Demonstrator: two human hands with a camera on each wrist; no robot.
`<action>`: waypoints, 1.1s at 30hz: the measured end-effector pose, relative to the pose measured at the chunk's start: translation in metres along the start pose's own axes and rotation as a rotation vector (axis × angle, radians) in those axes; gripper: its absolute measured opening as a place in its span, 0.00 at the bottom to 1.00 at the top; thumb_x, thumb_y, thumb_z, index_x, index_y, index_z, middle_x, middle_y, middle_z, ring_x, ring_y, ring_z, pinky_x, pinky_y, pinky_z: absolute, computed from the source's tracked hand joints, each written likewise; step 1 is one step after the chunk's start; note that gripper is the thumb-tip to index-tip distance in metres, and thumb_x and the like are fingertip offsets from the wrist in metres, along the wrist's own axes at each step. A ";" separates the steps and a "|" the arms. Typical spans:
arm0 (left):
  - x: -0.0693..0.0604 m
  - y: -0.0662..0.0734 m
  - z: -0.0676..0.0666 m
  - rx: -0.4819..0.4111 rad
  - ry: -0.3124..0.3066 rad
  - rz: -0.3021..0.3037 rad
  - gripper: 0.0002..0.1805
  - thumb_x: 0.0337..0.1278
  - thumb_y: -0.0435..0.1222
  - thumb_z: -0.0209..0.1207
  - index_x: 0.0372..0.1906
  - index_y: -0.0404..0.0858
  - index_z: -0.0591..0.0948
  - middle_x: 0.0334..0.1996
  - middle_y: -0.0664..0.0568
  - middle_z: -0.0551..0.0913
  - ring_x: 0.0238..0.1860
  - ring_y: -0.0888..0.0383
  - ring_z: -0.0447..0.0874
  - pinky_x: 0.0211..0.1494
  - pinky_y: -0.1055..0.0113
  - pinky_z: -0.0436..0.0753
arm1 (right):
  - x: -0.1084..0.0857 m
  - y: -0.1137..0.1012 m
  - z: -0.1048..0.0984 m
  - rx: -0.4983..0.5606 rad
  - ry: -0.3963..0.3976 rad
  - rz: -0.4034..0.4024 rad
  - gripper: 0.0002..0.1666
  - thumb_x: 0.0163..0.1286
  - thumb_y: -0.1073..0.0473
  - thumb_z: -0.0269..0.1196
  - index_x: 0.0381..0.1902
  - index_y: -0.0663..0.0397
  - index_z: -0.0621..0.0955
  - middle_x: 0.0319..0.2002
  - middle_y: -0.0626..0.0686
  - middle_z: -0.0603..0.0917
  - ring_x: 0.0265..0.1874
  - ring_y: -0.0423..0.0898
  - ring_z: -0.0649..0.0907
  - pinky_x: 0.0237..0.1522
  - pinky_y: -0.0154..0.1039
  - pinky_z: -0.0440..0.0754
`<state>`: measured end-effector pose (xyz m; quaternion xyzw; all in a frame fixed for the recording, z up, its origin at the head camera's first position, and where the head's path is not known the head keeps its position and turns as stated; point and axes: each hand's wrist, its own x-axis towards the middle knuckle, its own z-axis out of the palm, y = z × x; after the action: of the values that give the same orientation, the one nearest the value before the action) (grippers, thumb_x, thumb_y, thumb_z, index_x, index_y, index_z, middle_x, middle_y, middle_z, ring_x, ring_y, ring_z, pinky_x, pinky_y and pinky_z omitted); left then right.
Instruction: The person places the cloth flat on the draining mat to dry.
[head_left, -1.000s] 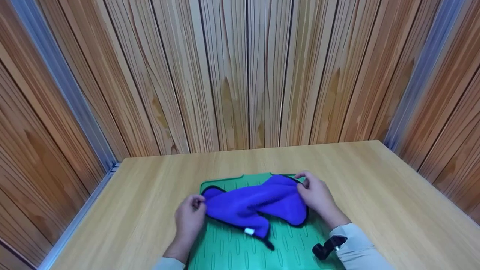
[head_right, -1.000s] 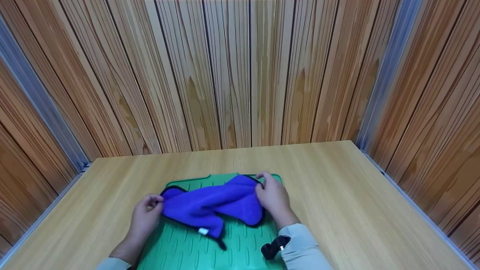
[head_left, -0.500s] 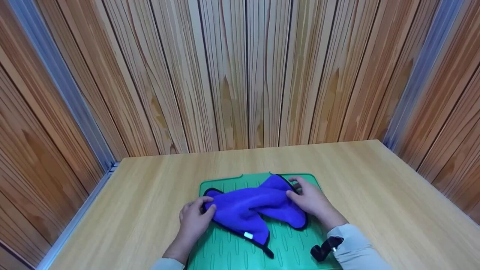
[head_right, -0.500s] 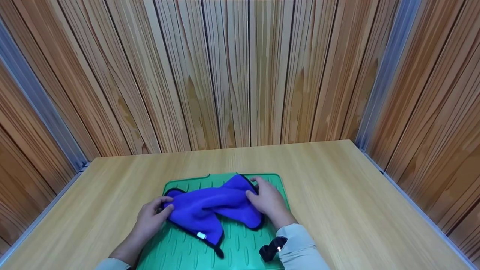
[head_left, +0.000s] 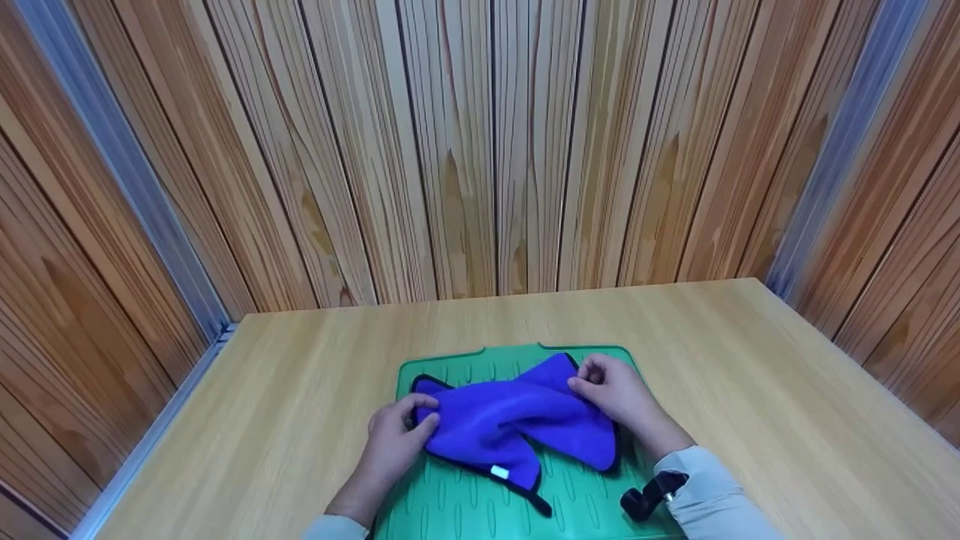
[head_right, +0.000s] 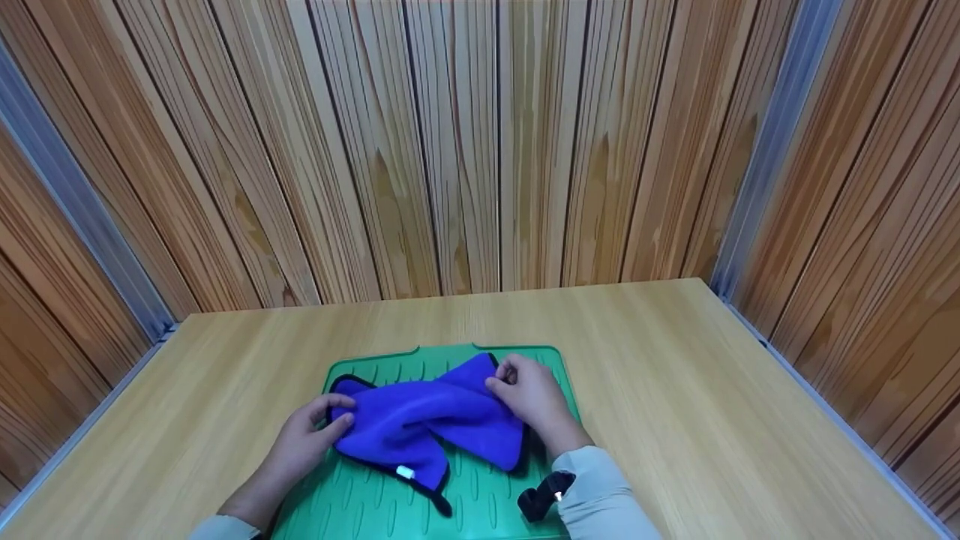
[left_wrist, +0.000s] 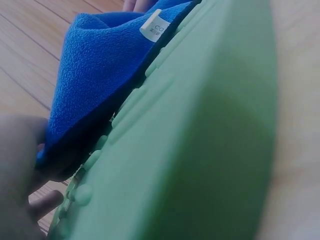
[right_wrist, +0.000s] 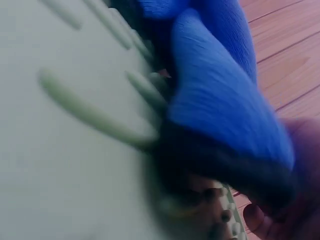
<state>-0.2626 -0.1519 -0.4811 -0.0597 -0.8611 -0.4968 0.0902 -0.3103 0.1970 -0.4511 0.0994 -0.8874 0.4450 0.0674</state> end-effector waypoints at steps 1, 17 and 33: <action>0.000 0.000 0.000 -0.015 0.010 0.004 0.07 0.67 0.37 0.63 0.47 0.45 0.85 0.54 0.49 0.84 0.59 0.46 0.76 0.65 0.44 0.68 | 0.000 0.000 -0.002 0.006 -0.017 0.012 0.08 0.67 0.62 0.69 0.33 0.52 0.78 0.22 0.46 0.72 0.22 0.43 0.72 0.26 0.35 0.70; -0.003 -0.003 0.000 0.005 0.073 -0.064 0.12 0.67 0.34 0.62 0.52 0.44 0.82 0.46 0.47 0.84 0.48 0.50 0.80 0.50 0.53 0.77 | -0.006 0.000 -0.012 -0.028 -0.269 0.023 0.14 0.69 0.60 0.67 0.51 0.54 0.78 0.29 0.50 0.76 0.27 0.46 0.74 0.30 0.40 0.70; -0.002 0.000 0.000 0.092 0.040 -0.024 0.27 0.59 0.30 0.61 0.65 0.39 0.79 0.60 0.41 0.81 0.62 0.41 0.77 0.68 0.40 0.65 | -0.002 -0.002 -0.009 -0.039 -0.110 -0.015 0.15 0.66 0.67 0.61 0.49 0.49 0.80 0.29 0.49 0.71 0.30 0.48 0.72 0.34 0.41 0.69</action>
<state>-0.2610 -0.1520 -0.4817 -0.0351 -0.8817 -0.4590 0.1037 -0.3078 0.2034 -0.4449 0.1292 -0.8975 0.4210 0.0237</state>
